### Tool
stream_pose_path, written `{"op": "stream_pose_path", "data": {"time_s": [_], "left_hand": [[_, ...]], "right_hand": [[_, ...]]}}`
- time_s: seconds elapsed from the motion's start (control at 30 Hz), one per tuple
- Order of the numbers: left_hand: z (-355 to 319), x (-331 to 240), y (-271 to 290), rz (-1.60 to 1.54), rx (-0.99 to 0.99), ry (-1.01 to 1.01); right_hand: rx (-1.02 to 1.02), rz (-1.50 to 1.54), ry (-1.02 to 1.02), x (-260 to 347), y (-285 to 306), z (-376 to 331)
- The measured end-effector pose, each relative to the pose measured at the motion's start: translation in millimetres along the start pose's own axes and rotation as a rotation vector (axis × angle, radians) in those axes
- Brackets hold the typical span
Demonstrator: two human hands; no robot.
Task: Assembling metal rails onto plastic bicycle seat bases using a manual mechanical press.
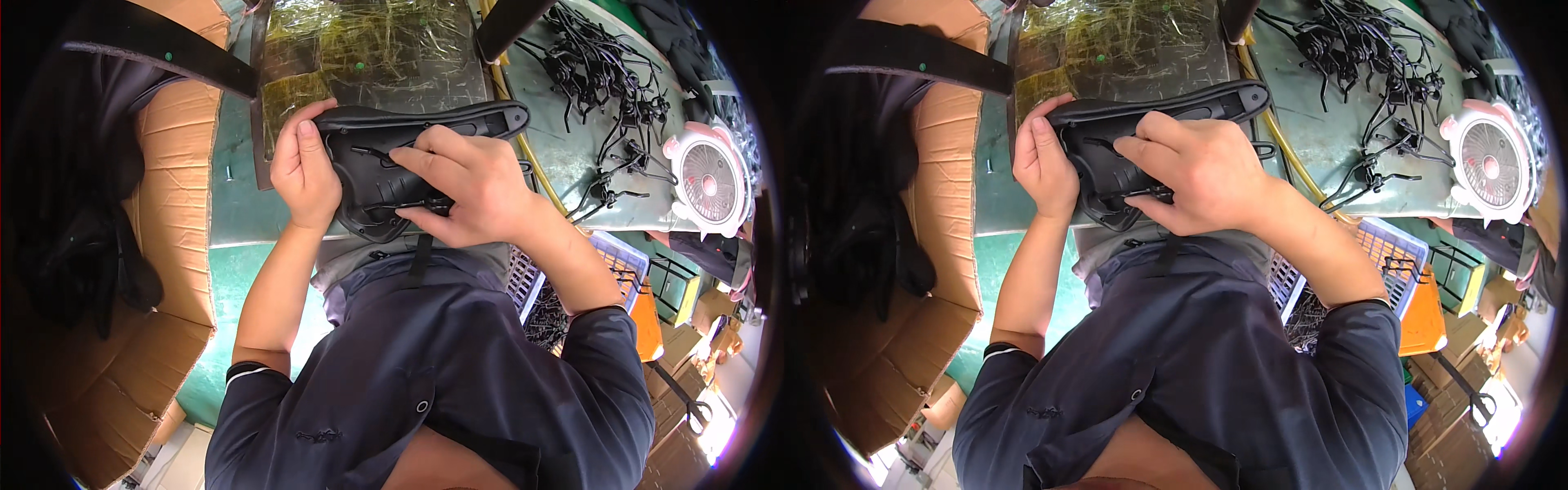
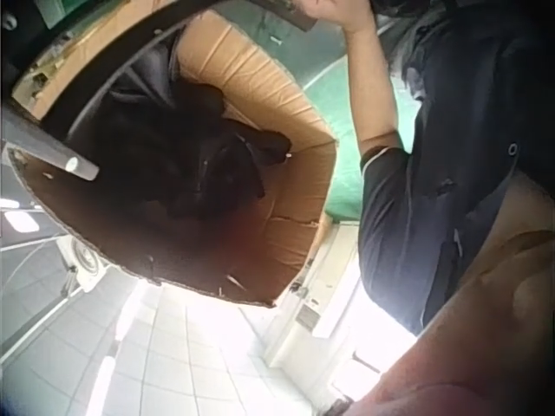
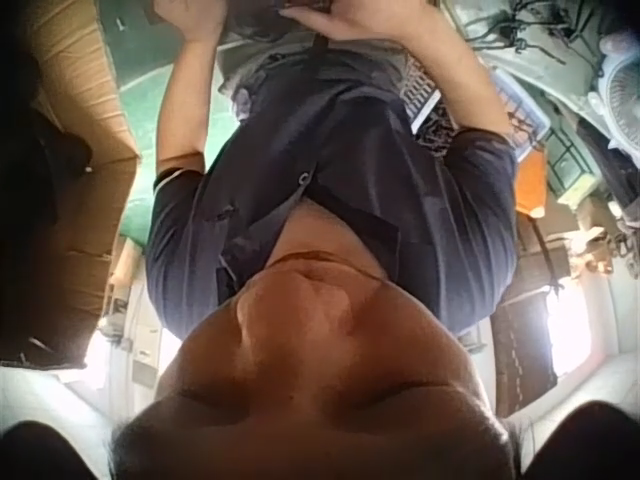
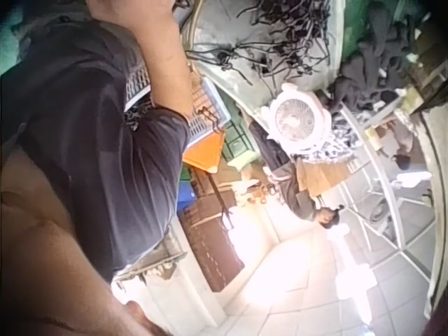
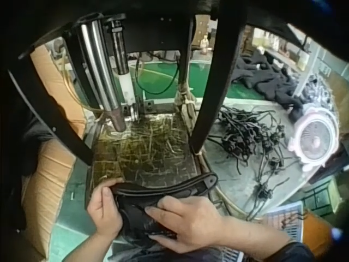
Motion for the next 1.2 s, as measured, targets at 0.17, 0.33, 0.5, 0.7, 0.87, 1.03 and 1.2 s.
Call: {"op": "stream_pose_path", "data": {"time_s": [0.17, 0.33, 0.5, 0.7, 0.87, 1.03, 1.2], "left_hand": [[0.7, -0.8, -2.1, 0.013, 0.001, -0.054], [1.7, 1.7, -2.1, -0.01, 0.01, -0.03], [6.2, -5.7, -4.4, 0.107, 0.048, -0.091], [14.0, -59.2, -1.0, 0.429, 0.445, -0.842], [5.1, -56.0, -4.2, 0.703, 0.123, -0.592], [14.6, -72.5, -30.6, 0.859, 0.15, -0.478], [55.8, -41.5, -33.8, 0.668, 0.079, -0.483]], "right_hand": [[0.035, 0.015, 0.096, 2.0, -5.0, 13.1], [0.047, 0.054, 0.116, -2.4, -9.1, 20.9], [0.107, 0.05, 0.206, -8.6, -7.3, 30.5], [0.282, 0.088, 0.395, -7.2, 16.0, 53.5], [-0.13, -0.109, -0.049, -14.8, 49.8, 62.6], [-0.312, -0.116, -0.498, -46.0, -16.0, 23.5], [-0.491, -0.199, -0.307, -66.5, -21.0, 53.1]]}}
Point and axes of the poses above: each hand's wrist, its own z-axis towards the middle knuckle, its own y-axis out of the back of the hand, x = y × z, the point moved 6 cm from there along z, towards the middle knuckle, and after that the axes turned 6 degrees about z, right-handed, at the moved point
